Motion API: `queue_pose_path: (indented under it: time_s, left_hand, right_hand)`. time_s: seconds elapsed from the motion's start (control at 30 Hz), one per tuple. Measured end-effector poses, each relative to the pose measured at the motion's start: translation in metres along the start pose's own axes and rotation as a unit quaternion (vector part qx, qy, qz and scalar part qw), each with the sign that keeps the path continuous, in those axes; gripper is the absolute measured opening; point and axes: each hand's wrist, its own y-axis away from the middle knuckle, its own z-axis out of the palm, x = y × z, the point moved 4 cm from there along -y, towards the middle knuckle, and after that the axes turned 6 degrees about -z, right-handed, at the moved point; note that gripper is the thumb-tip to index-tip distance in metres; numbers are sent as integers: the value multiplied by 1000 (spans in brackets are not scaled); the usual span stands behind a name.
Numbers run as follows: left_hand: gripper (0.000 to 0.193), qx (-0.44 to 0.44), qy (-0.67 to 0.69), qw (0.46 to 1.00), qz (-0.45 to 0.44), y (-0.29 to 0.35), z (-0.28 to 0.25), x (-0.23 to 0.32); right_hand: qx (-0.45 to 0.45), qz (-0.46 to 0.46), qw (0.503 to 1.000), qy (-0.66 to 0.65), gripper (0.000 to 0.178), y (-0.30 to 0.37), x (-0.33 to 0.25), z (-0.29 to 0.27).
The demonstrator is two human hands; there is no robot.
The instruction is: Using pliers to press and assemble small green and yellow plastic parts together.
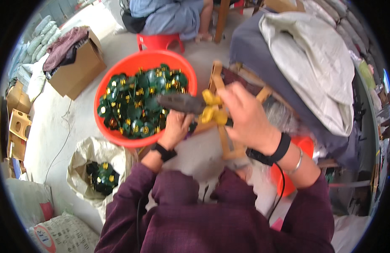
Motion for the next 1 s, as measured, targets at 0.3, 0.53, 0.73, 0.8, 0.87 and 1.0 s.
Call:
queue_pose_path:
  time_s: [0.3, 0.53, 0.73, 0.8, 0.87, 1.0]
  left_hand:
    - [22, 87, 39, 994, -59, 22, -53, -16]
    - [25, 195, -28, 940, -279, 149, -232, -92]
    - [36, 156, -321, 890, -284, 134, -260, -112]
    - [35, 106, -259, 920, -274, 103, -242, -142]
    - [27, 128, -373, 883, -253, 75, -232, -168]
    - [26, 168, -496, 748, -408, 46, -241, -221]
  right_hand:
    - [26, -59, 968, -241, 53, -32, -48, 53]
    - [79, 41, 891, -445, 61, -29, -25, 42]
    - [114, 87, 879, -455, 46, -17, -11, 37]
    - [149, 107, 882, -434, 44, -15, -11, 34]
    - [145, 114, 893, -411, 44, -11, -8, 33]
    - [127, 134, 900, -394, 48, 2, -3, 22]
